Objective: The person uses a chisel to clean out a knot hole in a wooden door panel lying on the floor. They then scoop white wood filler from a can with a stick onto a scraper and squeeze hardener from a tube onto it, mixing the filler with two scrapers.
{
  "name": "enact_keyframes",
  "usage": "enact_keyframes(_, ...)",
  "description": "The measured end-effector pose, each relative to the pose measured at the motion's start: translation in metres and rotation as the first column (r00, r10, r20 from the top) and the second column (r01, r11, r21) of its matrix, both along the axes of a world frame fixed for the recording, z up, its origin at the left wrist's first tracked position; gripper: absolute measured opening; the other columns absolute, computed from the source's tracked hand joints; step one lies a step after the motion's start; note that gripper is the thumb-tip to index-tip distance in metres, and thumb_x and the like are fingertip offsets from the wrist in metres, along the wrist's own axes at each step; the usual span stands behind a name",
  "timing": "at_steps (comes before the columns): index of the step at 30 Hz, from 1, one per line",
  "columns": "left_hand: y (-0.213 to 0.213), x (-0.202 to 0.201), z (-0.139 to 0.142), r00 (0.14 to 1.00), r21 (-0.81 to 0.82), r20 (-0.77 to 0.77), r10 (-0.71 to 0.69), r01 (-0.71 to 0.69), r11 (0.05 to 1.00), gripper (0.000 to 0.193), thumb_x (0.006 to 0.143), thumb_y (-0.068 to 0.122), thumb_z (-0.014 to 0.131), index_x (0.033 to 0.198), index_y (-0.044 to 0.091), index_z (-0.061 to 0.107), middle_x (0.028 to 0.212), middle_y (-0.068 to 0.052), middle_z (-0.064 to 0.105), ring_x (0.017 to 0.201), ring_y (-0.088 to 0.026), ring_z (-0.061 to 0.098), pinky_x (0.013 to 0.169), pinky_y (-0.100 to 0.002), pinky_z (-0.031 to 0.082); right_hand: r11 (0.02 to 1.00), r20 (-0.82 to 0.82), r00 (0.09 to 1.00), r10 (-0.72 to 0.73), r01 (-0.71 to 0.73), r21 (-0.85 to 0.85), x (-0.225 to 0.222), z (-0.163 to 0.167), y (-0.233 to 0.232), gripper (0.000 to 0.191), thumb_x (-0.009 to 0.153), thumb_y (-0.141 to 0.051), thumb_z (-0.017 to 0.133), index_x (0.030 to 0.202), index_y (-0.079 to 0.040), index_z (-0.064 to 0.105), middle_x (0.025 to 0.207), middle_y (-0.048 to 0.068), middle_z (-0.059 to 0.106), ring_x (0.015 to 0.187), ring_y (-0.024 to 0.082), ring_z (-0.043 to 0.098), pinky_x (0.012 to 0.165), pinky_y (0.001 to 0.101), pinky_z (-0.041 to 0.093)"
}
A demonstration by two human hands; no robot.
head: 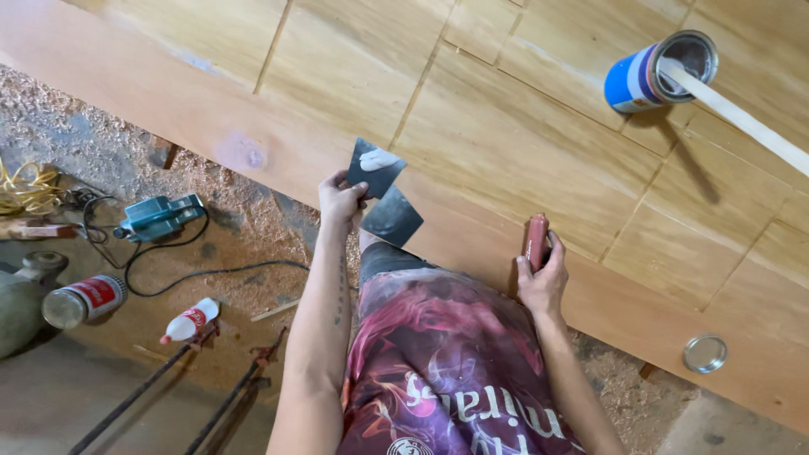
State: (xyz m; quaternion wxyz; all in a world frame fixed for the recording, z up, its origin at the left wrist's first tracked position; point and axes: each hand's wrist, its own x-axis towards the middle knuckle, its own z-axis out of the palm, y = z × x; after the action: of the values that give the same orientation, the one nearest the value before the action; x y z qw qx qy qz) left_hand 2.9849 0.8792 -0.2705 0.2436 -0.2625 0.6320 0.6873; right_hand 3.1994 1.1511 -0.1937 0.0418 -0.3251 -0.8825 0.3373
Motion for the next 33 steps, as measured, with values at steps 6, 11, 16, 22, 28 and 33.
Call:
enact_keyframes(6, -0.024, -0.008, 0.001, 0.973, -0.588, -0.089, -0.215, 0.122, 0.8, 0.033, 0.075, 0.008, 0.089, 0.098, -0.004, 0.07, 0.071, -0.01, 0.075, 0.061, -0.013, 0.073, 0.056, -0.026, 0.056, 0.956, -0.036, 0.992, -0.117, 0.103, -0.273, -0.026, 0.0, -0.03, 0.076, 0.084, -0.014, 0.077, 0.15, -0.003, 0.042, 0.103, 0.014, 0.067, 0.087, 0.023, 0.067, 0.08, 0.0397, 0.057)
enact_keyframes(11, -0.032, -0.005, -0.012, 0.986, -0.545, -0.101, -0.134, 0.058, 0.836, 0.04, 0.072, 0.012, 0.092, 0.095, -0.007, 0.065, 0.07, -0.01, 0.073, 0.059, -0.015, 0.072, 0.053, -0.03, 0.056, 0.978, -0.247, 0.963, 0.107, -0.146, -0.148, -0.05, -0.011, -0.041, 0.066, 0.091, -0.008, 0.076, 0.148, 0.003, 0.045, 0.125, 0.017, 0.066, 0.112, 0.022, 0.066, 0.097, 0.0385, 0.054)
enact_keyframes(16, -0.035, 0.008, -0.013, 0.977, -0.511, -0.146, -0.156, 0.06, 0.858, 0.031, 0.083, 0.018, 0.085, 0.099, -0.004, 0.07, 0.076, -0.01, 0.075, 0.065, -0.015, 0.072, 0.059, -0.031, 0.057, 0.69, -0.275, 0.953, -0.127, -0.115, -0.715, -0.066, -0.008, -0.048, 0.056, 0.091, -0.005, 0.065, 0.143, 0.002, 0.045, 0.115, 0.012, 0.066, 0.098, 0.019, 0.066, 0.092, 0.0349, 0.056)
enact_keyframes(22, 0.008, 0.07, 0.047, 0.765, 0.104, -0.296, -0.572, 0.621, 0.777, 0.035, 0.095, 0.022, 0.07, 0.121, 0.0, 0.066, 0.108, -0.006, 0.073, 0.093, -0.01, 0.07, 0.081, -0.029, 0.059, 0.259, -0.295, 0.888, -0.352, -0.21, -0.943, -0.09, 0.017, -0.053, 0.05, 0.094, -0.003, 0.068, 0.138, 0.0, 0.044, 0.112, 0.013, 0.066, 0.102, 0.022, 0.067, 0.094, 0.0385, 0.057)
enact_keyframes(28, 0.06, 0.093, 0.102, 0.724, 0.005, -0.298, -0.622, 0.653, 0.757, 0.024, 0.101, 0.012, 0.061, 0.118, -0.003, 0.07, 0.09, -0.006, 0.075, 0.08, -0.009, 0.067, 0.074, -0.028, 0.057, 0.416, -0.418, 0.893, -0.166, -0.321, -0.851, -0.093, 0.032, -0.039, 0.046, 0.097, -0.005, 0.07, 0.136, 0.002, 0.048, 0.115, 0.011, 0.066, 0.104, 0.019, 0.067, 0.094, 0.0347, 0.057)
enact_keyframes(33, 0.076, 0.094, 0.118, 0.836, 0.204, -0.366, -0.408, 0.5, 0.842, 0.021, 0.101, 0.003, 0.059, 0.119, -0.002, 0.067, 0.095, -0.004, 0.073, 0.083, -0.005, 0.064, 0.074, -0.026, 0.056, 0.459, -0.331, 0.943, 0.031, -0.307, -0.834, -0.062, 0.035, -0.03, 0.034, 0.093, -0.003, 0.071, 0.124, 0.004, 0.06, 0.106, 0.008, 0.072, 0.094, 0.013, 0.068, 0.085, 0.0295, 0.058)
